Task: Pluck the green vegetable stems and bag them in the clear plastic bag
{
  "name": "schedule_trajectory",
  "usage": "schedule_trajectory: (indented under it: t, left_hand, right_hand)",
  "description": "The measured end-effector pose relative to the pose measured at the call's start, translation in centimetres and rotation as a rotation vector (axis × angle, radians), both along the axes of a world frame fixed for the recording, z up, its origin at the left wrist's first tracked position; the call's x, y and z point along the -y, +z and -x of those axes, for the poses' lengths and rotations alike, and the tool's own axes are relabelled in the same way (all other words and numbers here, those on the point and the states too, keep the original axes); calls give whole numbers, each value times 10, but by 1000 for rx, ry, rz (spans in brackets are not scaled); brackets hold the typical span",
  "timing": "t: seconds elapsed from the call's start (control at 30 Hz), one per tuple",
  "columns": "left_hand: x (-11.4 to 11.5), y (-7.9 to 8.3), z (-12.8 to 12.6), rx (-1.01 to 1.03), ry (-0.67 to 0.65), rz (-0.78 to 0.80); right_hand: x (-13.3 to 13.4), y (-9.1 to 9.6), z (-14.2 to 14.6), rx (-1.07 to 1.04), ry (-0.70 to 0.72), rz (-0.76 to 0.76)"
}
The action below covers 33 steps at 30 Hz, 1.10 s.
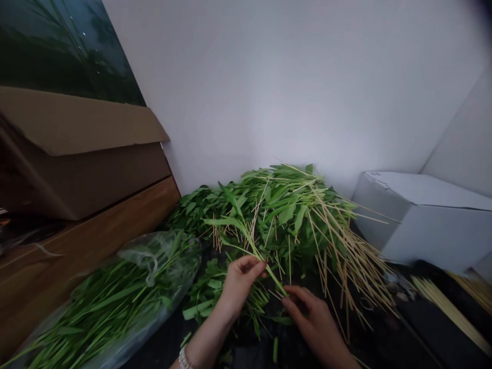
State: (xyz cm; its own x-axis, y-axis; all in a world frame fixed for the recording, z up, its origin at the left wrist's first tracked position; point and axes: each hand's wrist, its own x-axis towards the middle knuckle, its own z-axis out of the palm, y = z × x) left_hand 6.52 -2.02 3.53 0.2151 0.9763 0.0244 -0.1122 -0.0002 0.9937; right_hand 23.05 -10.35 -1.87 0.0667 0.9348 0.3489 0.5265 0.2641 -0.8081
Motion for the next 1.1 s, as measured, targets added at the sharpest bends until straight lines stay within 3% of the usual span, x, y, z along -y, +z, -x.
schedule_trajectory:
  t: [0.2, 0.37, 0.5, 0.6, 0.7, 0.87, 1.0, 1.1]
  left_hand:
    - [-2, -11, 10, -137, 6, -98]
    - [-1, -11, 29, -329, 150, -278]
    - [-5, -10, 43, -470, 336, -563]
    - [-10, -10, 52, -609, 391, -817]
    - [-12, -10, 57, -790, 369, -990]
    - [-11, -8, 57, -1065, 296, -1065]
    - [-10, -4, 56, -1101, 183, -1055]
    - [-9, -3, 54, -1078, 177, -1044]
  right_hand:
    - [-1, -4, -6, 1, -75, -33]
    - [-3, -6, -13, 51, -208, -81]
    - [-3, -6, -15, 107, -222, -131]
    - [-3, -4, -15, 178, -229, -212]
    - [-4, -2, -15, 246, -251, -317]
    - [-3, -1, -15, 289, -229, -377]
    - [-3, -1, -16, 292, -213, -375]
    - [-3, -2, -18, 288, -216, -364]
